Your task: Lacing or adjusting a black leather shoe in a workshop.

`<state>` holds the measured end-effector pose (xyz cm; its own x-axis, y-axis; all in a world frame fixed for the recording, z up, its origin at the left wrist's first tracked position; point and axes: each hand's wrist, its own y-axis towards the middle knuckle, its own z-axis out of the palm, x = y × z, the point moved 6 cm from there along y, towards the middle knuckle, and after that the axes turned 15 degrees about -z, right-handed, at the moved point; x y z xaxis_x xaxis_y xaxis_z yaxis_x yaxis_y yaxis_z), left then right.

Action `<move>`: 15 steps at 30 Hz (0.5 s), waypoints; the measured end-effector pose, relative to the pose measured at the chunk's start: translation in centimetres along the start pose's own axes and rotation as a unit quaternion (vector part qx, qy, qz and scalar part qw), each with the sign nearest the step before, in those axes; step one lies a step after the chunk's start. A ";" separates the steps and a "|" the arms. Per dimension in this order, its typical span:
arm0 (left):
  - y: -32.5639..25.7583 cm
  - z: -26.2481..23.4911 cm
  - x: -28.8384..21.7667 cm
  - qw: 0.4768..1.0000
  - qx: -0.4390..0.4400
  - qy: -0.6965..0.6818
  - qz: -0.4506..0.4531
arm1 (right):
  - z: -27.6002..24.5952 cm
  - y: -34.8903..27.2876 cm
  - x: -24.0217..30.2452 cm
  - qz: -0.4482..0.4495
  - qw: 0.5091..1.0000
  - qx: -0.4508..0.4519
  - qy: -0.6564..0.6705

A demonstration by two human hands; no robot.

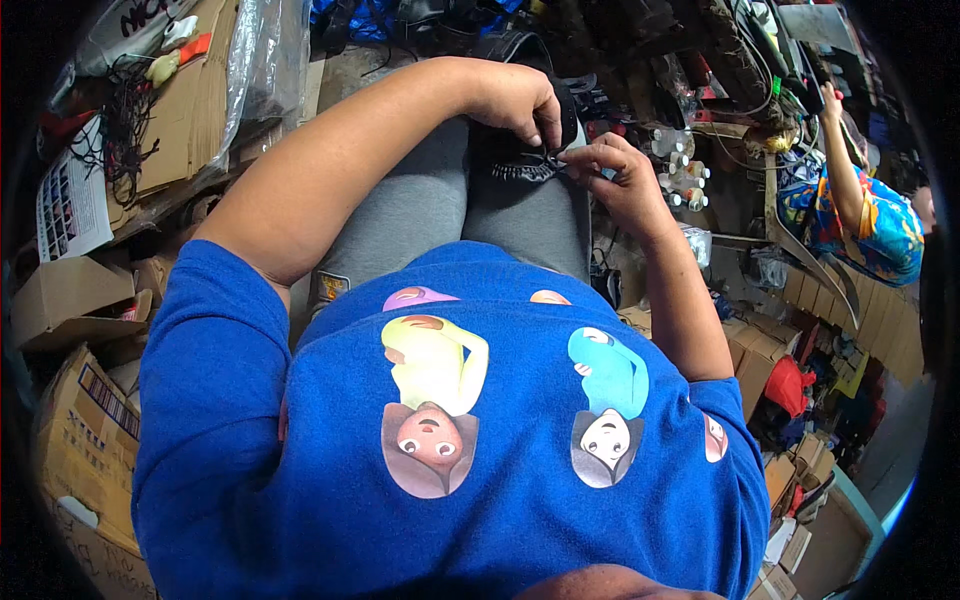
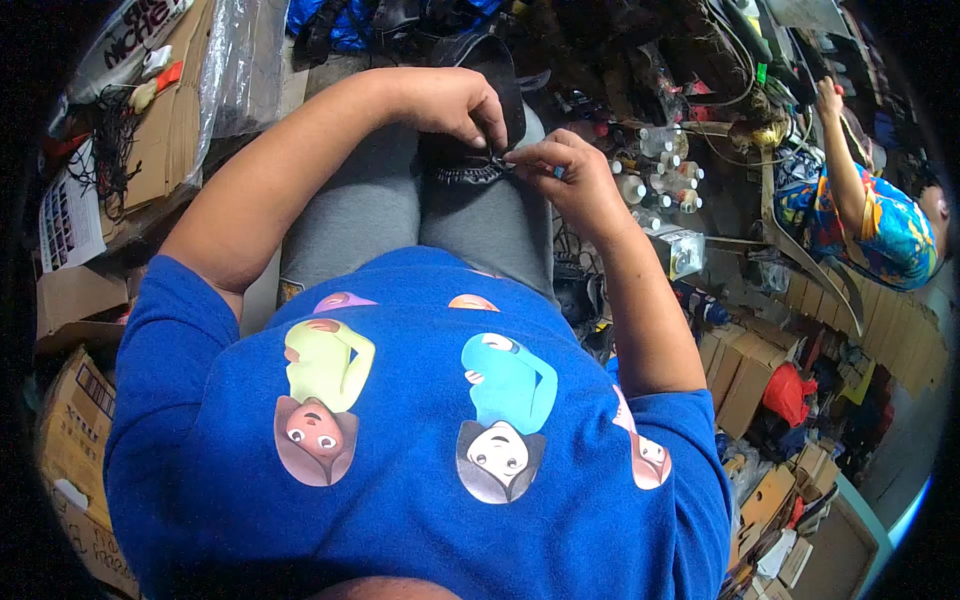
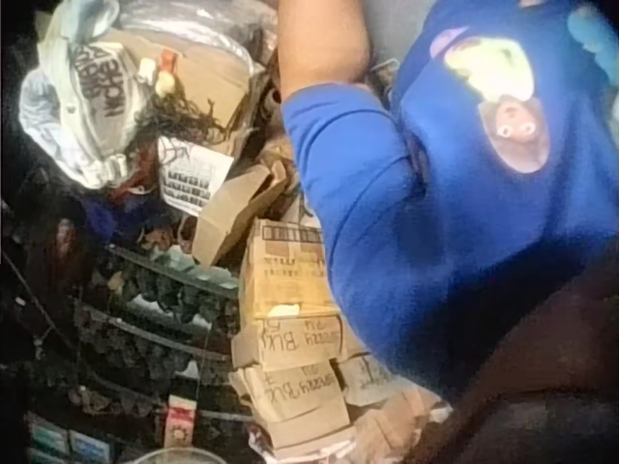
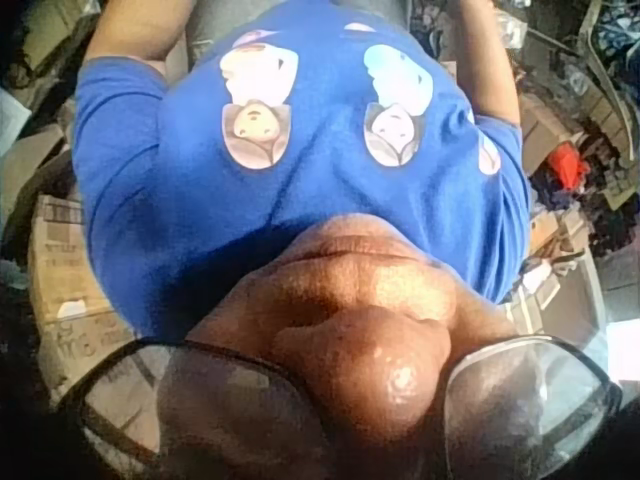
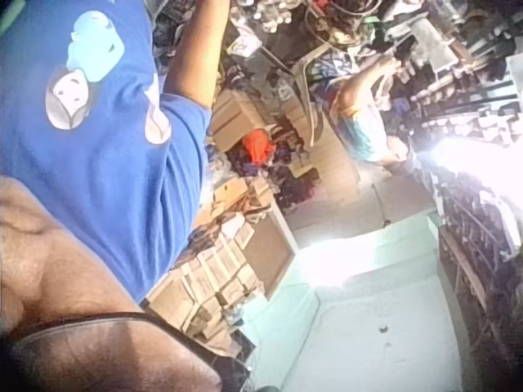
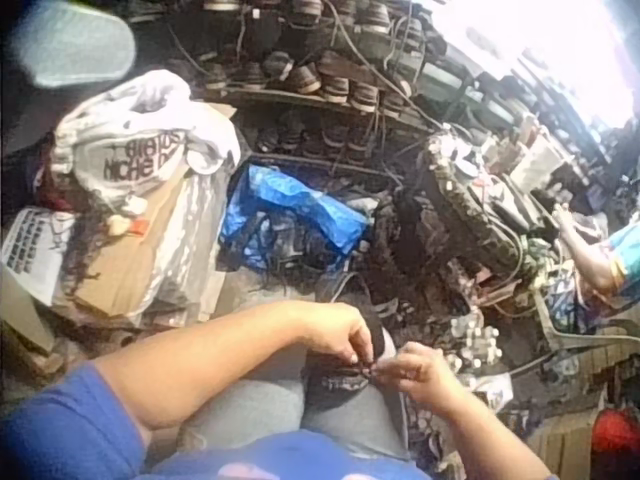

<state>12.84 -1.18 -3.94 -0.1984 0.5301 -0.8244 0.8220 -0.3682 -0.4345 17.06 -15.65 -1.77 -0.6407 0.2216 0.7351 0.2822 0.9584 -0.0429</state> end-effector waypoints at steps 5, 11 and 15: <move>0.0 -0.7 0.7 0.997 -0.022 -0.061 0.045 | 0.0 -0.4 0.3 0.017 1.000 -0.017 0.015; 0.7 -0.6 0.6 0.999 0.001 -0.038 -0.006 | -0.1 -0.2 0.5 0.029 0.999 0.027 0.019; 1.0 -0.6 0.4 1.000 -0.011 -0.021 -0.009 | -0.2 -0.1 0.7 0.043 0.997 0.056 0.013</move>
<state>13.88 -0.85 -4.52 -0.2358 0.5035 -0.8312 0.8289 -0.3423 -0.4424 16.71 -15.60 -1.13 -0.5979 0.2998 0.7434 0.2523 0.9507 -0.1804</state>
